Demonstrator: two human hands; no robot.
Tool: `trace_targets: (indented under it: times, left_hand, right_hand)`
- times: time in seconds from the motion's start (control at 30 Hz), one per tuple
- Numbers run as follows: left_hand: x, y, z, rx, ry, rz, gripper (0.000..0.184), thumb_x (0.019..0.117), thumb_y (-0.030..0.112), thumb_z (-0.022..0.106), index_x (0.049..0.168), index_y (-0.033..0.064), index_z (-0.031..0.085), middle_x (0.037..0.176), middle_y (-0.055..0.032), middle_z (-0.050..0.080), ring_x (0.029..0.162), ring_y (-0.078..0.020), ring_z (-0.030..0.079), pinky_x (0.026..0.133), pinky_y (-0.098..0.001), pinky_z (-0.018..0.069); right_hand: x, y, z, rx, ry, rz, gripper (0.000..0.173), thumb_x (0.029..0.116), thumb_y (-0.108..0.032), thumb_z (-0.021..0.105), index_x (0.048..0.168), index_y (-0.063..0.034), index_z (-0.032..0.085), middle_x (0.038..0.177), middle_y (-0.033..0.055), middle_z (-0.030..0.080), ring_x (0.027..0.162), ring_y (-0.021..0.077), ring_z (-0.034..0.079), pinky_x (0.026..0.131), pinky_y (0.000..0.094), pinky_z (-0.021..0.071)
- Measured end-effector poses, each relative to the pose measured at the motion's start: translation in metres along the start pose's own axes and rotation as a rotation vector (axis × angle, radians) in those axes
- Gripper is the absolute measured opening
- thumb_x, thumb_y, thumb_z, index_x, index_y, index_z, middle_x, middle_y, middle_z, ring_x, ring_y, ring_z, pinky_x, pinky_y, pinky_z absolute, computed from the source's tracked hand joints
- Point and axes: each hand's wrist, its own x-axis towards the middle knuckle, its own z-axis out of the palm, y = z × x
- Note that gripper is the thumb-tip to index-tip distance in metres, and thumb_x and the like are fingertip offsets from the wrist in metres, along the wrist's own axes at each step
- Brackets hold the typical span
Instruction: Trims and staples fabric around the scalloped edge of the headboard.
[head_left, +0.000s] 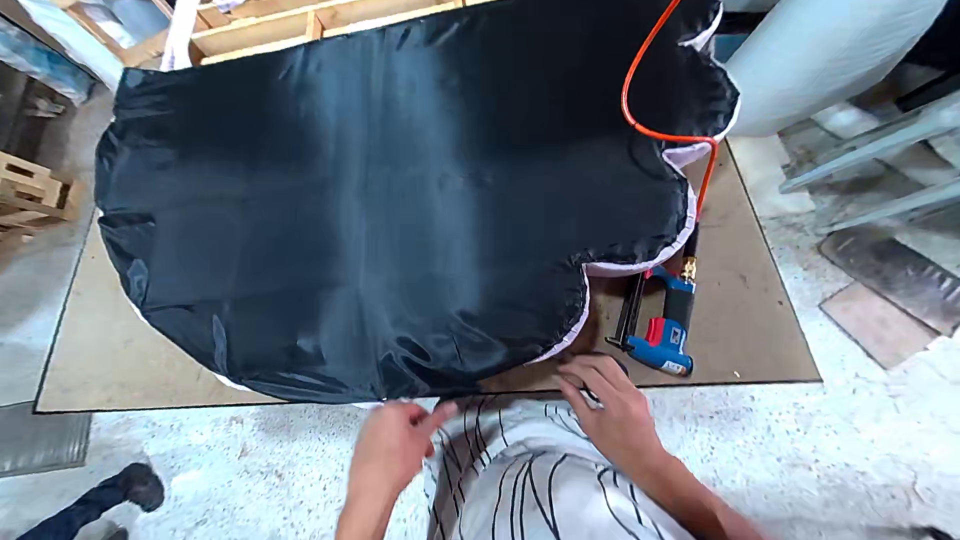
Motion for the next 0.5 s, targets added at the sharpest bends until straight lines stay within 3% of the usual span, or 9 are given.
trace_targets:
  times: [0.03, 0.07, 0.1, 0.17, 0.2, 0.3, 0.4, 0.5]
  left_hand:
    - [-0.004, 0.009, -0.014, 0.093, 0.206, 0.172, 0.048, 0.0944, 0.064, 0.06, 0.084, 0.0208, 0.078, 0.071, 0.0053, 0.072, 0.063, -0.0112, 0.07, 0.063, -0.0438, 0.0629]
    - [0.003, 0.017, -0.023, 0.15, 0.385, 0.392, 0.032, 0.096, 0.053, 0.066, 0.09, 0.0245, 0.08, 0.082, 0.01, 0.073, 0.075, -0.0053, 0.071, 0.07, -0.037, 0.0641]
    - [0.02, 0.029, -0.028, 0.169, 0.46, 0.61, 0.02, 0.0966, 0.04, 0.069, 0.1, 0.0238, 0.08, 0.1, 0.0086, 0.073, 0.093, -0.0061, 0.071, 0.083, -0.0346, 0.0626]
    - [0.067, 0.048, -0.027, 0.222, 0.354, 0.968, 0.023, 0.0972, 0.03, 0.071, 0.117, 0.0196, 0.077, 0.129, -0.0007, 0.068, 0.125, -0.0183, 0.061, 0.107, -0.0406, 0.0519]
    - [0.091, 0.051, -0.023, 0.292, 0.257, 1.106, 0.026, 0.0975, 0.03, 0.07, 0.12, 0.0185, 0.076, 0.137, -0.0044, 0.065, 0.133, -0.0236, 0.056, 0.114, -0.0442, 0.0465]
    - [0.14, 0.036, -0.006, 0.414, 0.089, 1.362, 0.027, 0.0987, 0.028, 0.068, 0.123, 0.0173, 0.074, 0.138, -0.0041, 0.065, 0.134, -0.0231, 0.056, 0.118, -0.0435, 0.0416]
    - [0.167, 0.018, 0.005, 0.285, 0.134, 1.486, 0.022, 0.0995, 0.026, 0.068, 0.115, 0.0145, 0.078, 0.125, -0.0015, 0.073, 0.122, -0.0187, 0.064, 0.115, -0.042, 0.0447]
    - [0.174, 0.015, 0.008, 0.272, 0.134, 1.598, 0.017, 0.0999, 0.019, 0.066, 0.108, 0.0106, 0.079, 0.111, -0.0021, 0.074, 0.115, -0.0188, 0.067, 0.116, -0.0444, 0.0438]
  right_hand:
    - [0.006, -0.011, 0.001, 0.041, -0.028, -0.046, 0.02, 0.0986, -0.033, 0.068, 0.11, -0.0183, 0.077, 0.11, -0.0009, 0.071, 0.108, 0.0137, 0.067, 0.093, 0.0347, 0.0582]
    - [0.013, -0.019, 0.005, 0.059, -0.046, -0.083, 0.021, 0.099, -0.032, 0.068, 0.111, -0.018, 0.077, 0.11, -0.0008, 0.071, 0.108, 0.0137, 0.066, 0.094, 0.0342, 0.0575]
    - [0.021, -0.024, 0.011, 0.067, -0.054, -0.11, 0.023, 0.0994, -0.033, 0.067, 0.113, -0.0171, 0.077, 0.11, 0.0001, 0.07, 0.108, 0.0145, 0.066, 0.094, 0.0342, 0.0571]
    - [0.035, -0.031, 0.025, 0.072, -0.053, -0.139, 0.027, 0.0992, -0.035, 0.068, 0.115, -0.0142, 0.077, 0.111, 0.0031, 0.069, 0.108, 0.0171, 0.065, 0.095, 0.0348, 0.057]
    - [0.039, -0.034, 0.033, 0.059, -0.048, -0.142, 0.029, 0.0986, -0.036, 0.068, 0.115, -0.0134, 0.076, 0.111, 0.0039, 0.069, 0.107, 0.0176, 0.066, 0.094, 0.0348, 0.0572]
    - [0.04, -0.041, 0.052, -0.029, -0.058, -0.104, 0.035, 0.0969, -0.043, 0.069, 0.115, -0.0141, 0.076, 0.112, 0.0044, 0.069, 0.107, 0.0195, 0.065, 0.095, 0.0379, 0.056]
    - [0.037, -0.047, 0.063, -0.103, -0.012, -0.045, 0.035, 0.0975, -0.045, 0.067, 0.115, -0.0158, 0.077, 0.109, 0.003, 0.068, 0.106, 0.019, 0.064, 0.095, 0.0395, 0.0539]
    - [0.032, -0.05, 0.074, -0.108, 0.081, -0.036, 0.026, 0.0983, -0.038, 0.068, 0.11, -0.0173, 0.078, 0.104, 0.0008, 0.067, 0.101, 0.017, 0.062, 0.091, 0.0386, 0.0515]
